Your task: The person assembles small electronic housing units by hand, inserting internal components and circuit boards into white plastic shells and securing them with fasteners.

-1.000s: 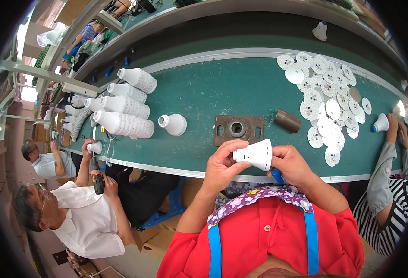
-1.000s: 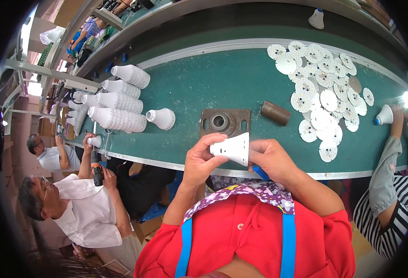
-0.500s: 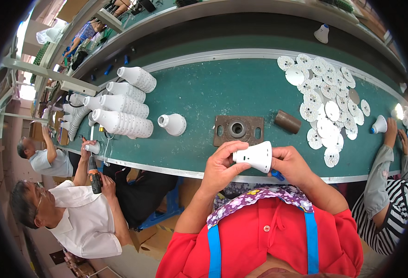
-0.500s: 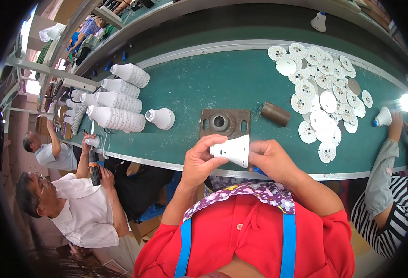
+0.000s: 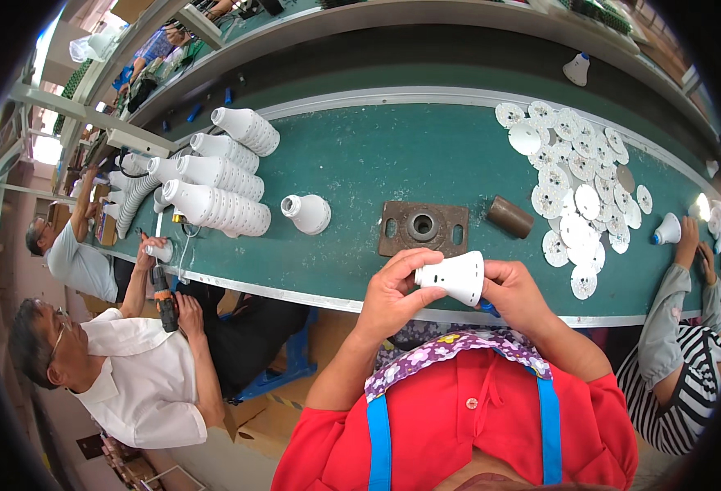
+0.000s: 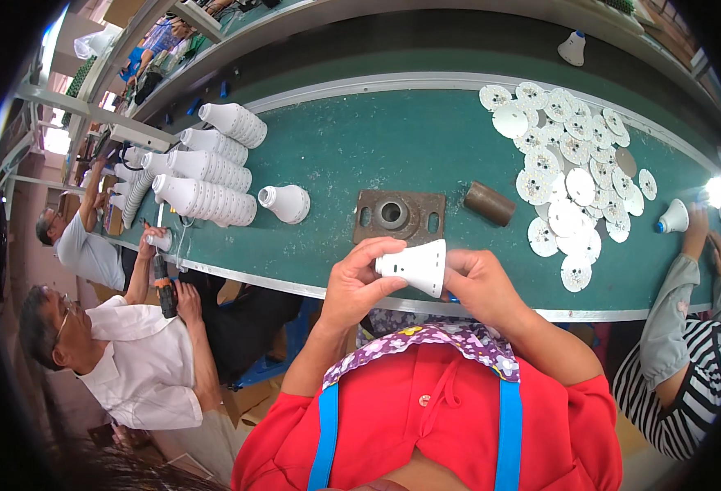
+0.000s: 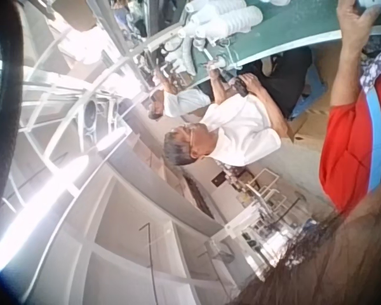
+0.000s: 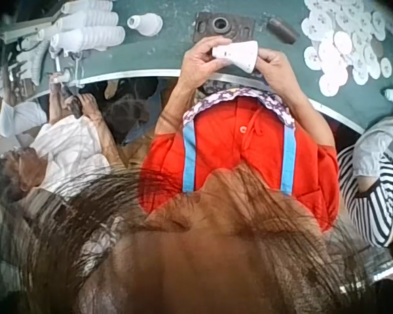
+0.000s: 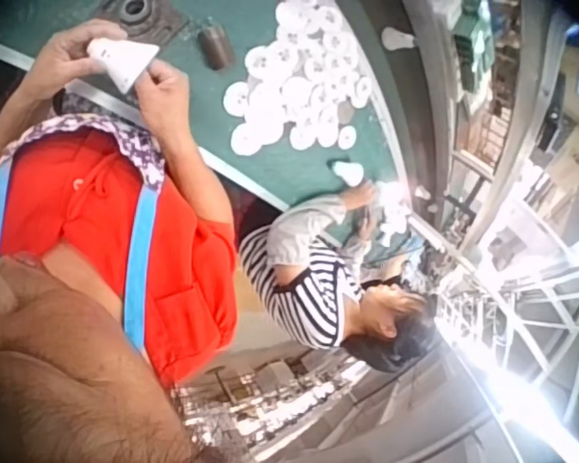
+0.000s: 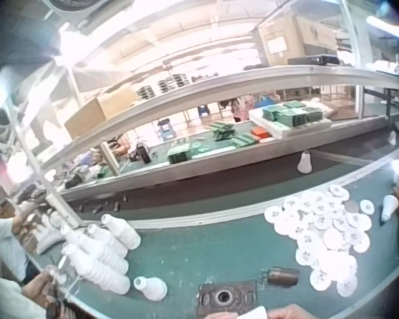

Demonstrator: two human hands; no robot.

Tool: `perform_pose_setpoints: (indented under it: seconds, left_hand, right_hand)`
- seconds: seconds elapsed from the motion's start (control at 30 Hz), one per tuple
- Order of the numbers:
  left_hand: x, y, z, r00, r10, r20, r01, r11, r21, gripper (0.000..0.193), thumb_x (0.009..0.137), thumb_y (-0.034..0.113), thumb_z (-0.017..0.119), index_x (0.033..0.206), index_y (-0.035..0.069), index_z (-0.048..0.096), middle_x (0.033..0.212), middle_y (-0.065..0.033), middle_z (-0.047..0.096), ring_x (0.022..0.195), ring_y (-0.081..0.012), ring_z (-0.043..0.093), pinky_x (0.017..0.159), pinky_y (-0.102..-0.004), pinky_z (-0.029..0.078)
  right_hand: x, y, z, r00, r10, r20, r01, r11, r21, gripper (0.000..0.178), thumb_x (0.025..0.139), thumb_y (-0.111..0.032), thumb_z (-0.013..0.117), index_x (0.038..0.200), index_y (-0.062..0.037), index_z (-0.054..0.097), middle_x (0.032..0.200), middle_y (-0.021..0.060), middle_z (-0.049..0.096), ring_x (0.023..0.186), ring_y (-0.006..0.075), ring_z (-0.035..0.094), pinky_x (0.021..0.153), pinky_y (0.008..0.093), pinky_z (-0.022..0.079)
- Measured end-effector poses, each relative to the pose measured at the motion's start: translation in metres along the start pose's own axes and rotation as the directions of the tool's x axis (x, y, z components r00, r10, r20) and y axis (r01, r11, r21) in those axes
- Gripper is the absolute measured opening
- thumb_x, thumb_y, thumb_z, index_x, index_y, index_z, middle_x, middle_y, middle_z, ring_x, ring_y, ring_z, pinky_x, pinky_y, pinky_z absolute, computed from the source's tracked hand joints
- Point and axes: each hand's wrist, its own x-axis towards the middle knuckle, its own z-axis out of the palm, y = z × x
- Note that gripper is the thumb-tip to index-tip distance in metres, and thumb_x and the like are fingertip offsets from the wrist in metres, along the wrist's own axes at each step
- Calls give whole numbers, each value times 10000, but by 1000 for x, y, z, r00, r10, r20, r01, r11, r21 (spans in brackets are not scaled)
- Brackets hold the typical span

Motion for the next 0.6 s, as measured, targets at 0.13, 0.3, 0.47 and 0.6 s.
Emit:
perform_pose_setpoints:
  seconds: [0.13, 0.3, 0.47, 0.6]
  left_hand:
    - [-1, 0, 0, 1000, 0, 1, 0, 1000, -6, 420, 705, -98, 637, 1104, 2, 553, 1163, -87, 467, 1041, -160, 503, 842, -281, 453]
    - [-1, 1, 0, 1000, -3, 8, 3, 1000, -7, 423, 702, -103, 635, 1104, -2, 552, 1159, -83, 466, 1043, -158, 497, 844, -278, 449]
    - [0, 3, 0, 1000, -22, 21, 22, 1000, 7, 425, 700, -104, 635, 1106, -7, 551, 1150, -81, 467, 1043, -157, 494, 844, -276, 442]
    - [-1, 4, -1, 999, -37, 19, 36, 999, 24, 425, 694, -94, 645, 1102, -9, 556, 1148, -82, 469, 1043, -158, 490, 841, -279, 435]
  right_hand:
    - [-1, 0, 3, 995, -94, -15, 94, 995, -29, 197, 845, -147, 540, 922, -2, 649, 727, -1, 591, 631, 48, 491, 558, 197, 396]
    - [-2, -5, -1, 999, 13, 30, -11, 998, -60, 204, 853, -157, 533, 917, -1, 647, 758, 6, 595, 638, 53, 494, 565, 202, 402]
    - [-3, 1, -3, 998, 2, 61, -6, 998, 60, 214, 860, -181, 528, 914, -7, 640, 744, 2, 584, 658, 58, 494, 599, 207, 402]
    - [-5, 3, -9, 993, 18, 120, -27, 997, 69, 227, 873, -181, 500, 953, -11, 627, 765, 5, 583, 669, 65, 499, 614, 214, 407]
